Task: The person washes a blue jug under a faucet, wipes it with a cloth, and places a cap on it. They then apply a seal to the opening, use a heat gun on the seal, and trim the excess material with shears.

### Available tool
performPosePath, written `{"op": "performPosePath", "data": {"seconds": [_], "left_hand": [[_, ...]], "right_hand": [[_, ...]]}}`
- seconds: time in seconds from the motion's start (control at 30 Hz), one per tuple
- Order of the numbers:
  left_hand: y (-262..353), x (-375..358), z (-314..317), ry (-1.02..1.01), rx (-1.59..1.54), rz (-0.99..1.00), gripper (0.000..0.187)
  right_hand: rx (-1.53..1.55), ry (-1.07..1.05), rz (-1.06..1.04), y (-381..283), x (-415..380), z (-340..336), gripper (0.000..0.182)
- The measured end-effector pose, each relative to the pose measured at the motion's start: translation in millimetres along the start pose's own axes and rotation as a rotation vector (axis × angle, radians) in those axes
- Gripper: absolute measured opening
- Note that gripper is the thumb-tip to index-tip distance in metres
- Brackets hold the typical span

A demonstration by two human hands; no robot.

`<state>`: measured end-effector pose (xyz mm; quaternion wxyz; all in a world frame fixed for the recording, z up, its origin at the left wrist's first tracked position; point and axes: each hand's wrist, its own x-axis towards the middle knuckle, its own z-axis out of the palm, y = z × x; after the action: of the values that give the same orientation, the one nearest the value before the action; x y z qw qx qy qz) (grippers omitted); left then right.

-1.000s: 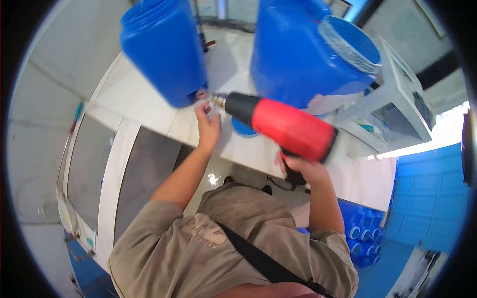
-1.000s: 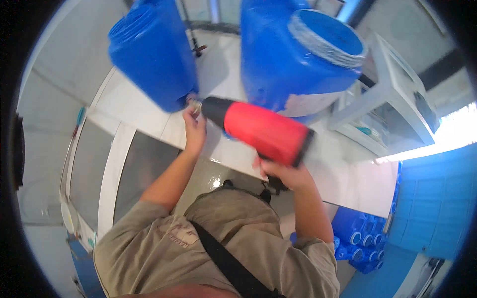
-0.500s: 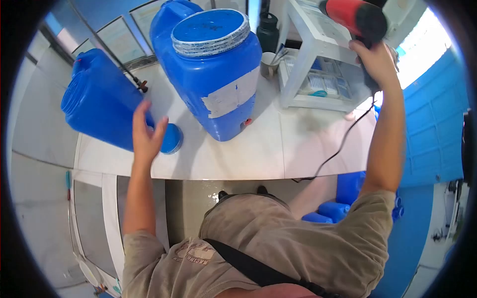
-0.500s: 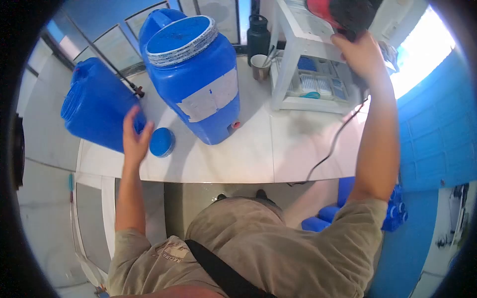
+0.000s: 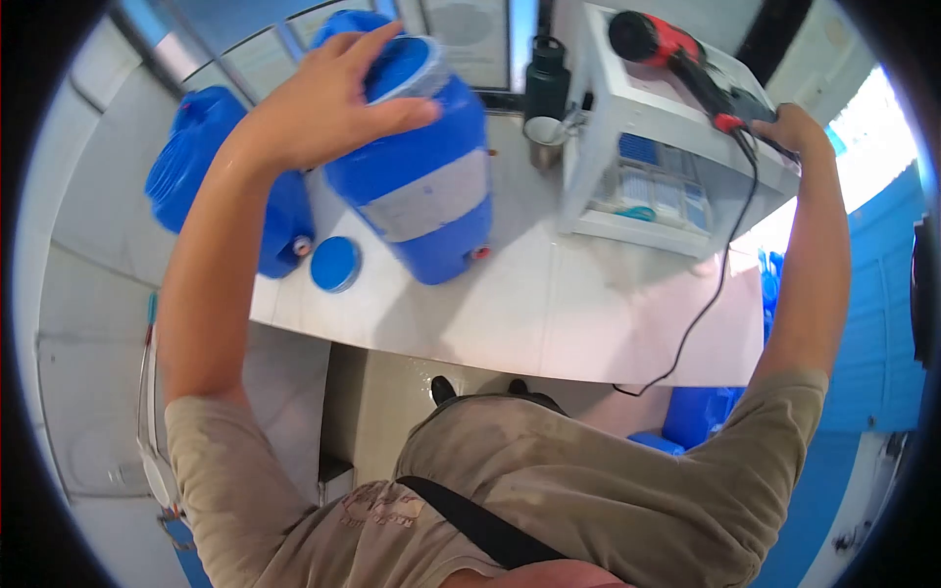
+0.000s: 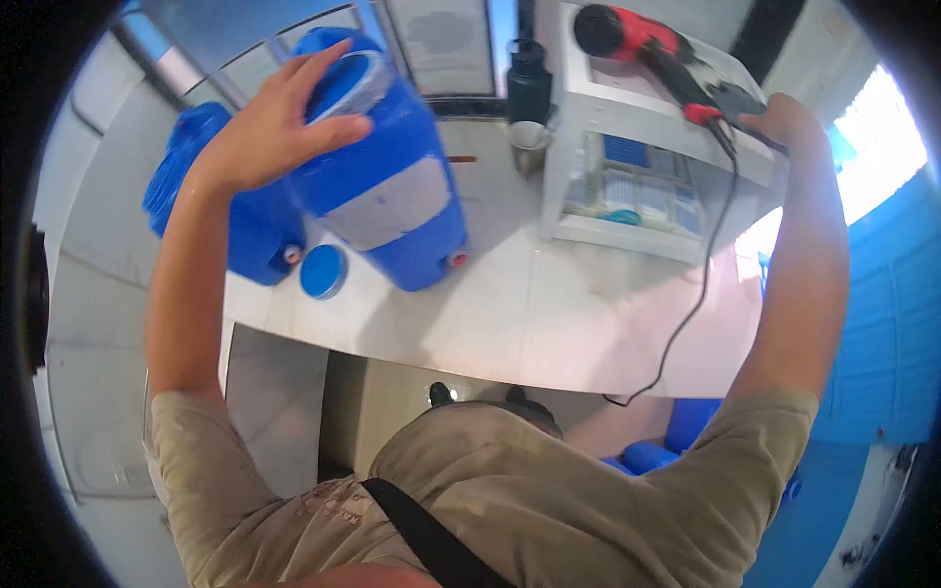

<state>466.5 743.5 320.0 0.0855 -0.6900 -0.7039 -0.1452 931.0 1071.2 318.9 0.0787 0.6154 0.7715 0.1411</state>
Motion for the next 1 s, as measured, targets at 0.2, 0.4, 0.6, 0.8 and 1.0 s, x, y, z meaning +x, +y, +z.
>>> {"op": "performPosePath", "data": {"seconds": [0.2,0.4,0.6,0.8,1.0], "left_hand": [[-5,-1,2,-0.012,-0.255,0.073,0.099],[-54,1,-22,0.029,-0.634,0.058,0.088],[-98,48,-23,0.104,-0.156,0.060,0.058],[-169,108,48,0.237,0.319,0.559,0.065],[-141,90,36,0.228,0.122,0.555,0.034]], "right_hand": [[0.230,0.081,-0.008,35,-1,41,0.054],[1.134,0.479,-0.085,28,-33,-16,0.054],[1.033,0.604,-0.540,-163,-109,-133,0.046],[0.809,0.269,-0.972,-352,-102,-155,0.048],[0.370,0.179,-1.400,-396,-211,-171,0.023]]}}
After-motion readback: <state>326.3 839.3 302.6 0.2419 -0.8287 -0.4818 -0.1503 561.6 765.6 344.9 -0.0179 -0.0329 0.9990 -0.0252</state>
